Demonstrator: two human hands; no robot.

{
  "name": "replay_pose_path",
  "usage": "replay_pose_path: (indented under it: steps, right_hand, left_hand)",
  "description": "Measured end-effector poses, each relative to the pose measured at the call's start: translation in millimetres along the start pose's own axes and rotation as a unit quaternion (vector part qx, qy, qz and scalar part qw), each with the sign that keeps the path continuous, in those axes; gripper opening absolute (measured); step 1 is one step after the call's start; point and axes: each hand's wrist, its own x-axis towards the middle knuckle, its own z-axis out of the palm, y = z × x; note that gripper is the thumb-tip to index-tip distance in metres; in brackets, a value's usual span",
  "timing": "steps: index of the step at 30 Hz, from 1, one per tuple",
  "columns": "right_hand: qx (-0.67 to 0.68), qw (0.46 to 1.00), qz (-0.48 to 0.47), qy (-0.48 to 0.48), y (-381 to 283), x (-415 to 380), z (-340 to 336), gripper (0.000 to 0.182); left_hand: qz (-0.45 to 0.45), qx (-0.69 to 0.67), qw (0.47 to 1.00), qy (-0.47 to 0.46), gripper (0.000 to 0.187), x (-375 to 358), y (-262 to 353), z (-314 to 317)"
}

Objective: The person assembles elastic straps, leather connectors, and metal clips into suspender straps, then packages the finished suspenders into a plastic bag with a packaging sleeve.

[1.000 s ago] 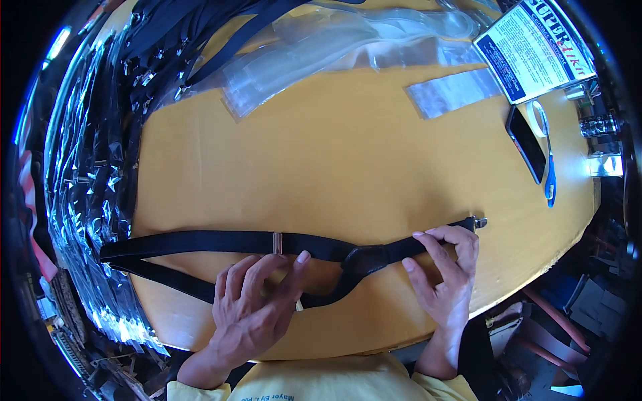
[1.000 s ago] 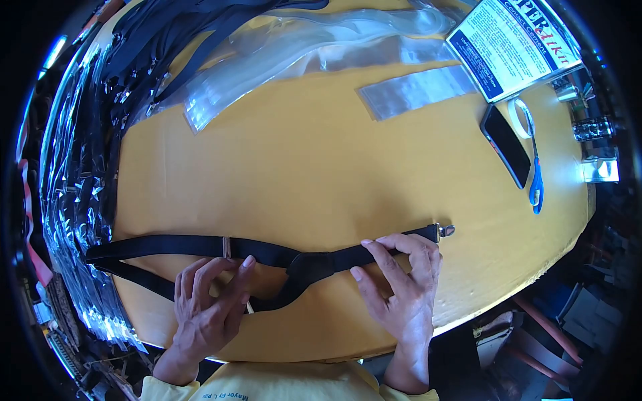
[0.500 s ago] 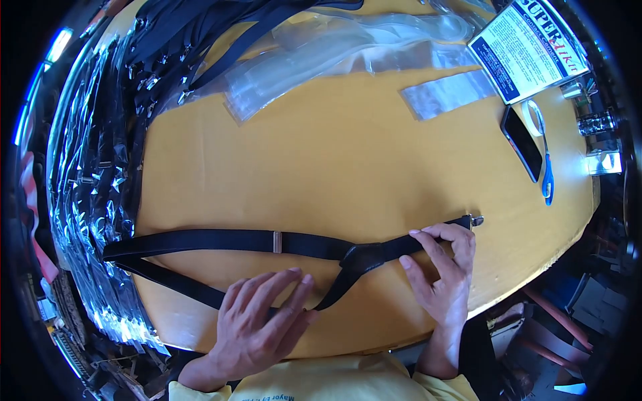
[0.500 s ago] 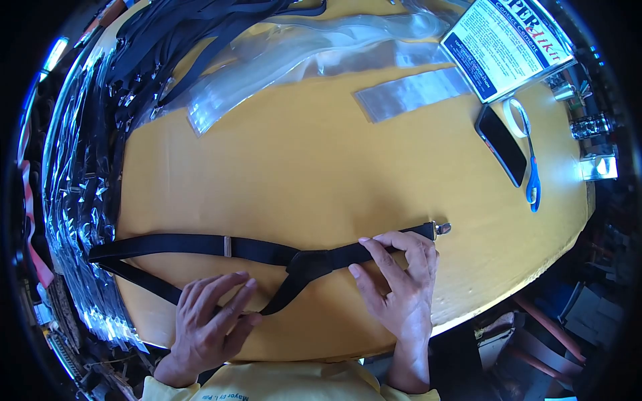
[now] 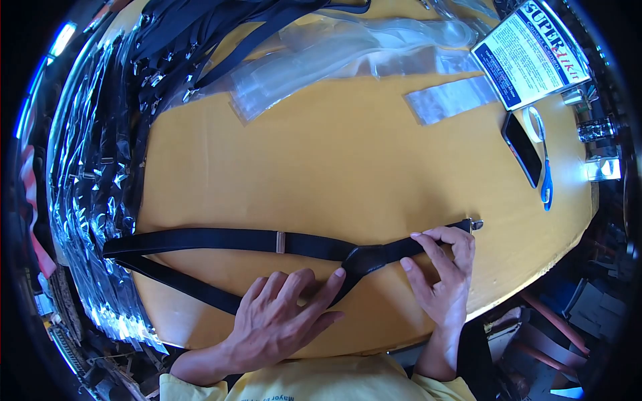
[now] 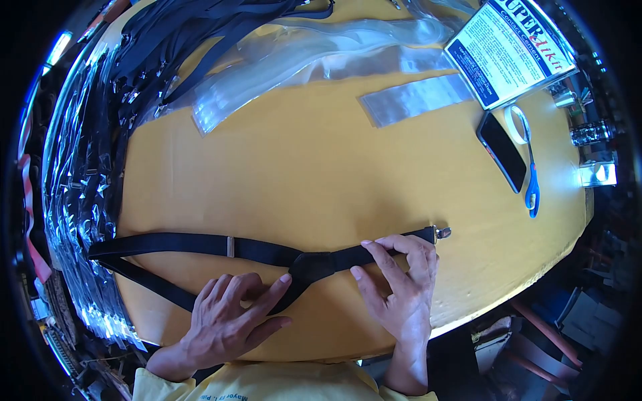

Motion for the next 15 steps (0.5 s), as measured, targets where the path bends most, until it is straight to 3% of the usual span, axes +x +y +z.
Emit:
replay_pose_path:
  steps: [15]
  right_hand:
    - [-0.002,1.0,-0.004,-0.001,0.9,-0.4,0.0,0.039]
  left_hand:
    - [-0.003,-0.005,1.0,0.014,0.055,2.5,-2.0,3.2]
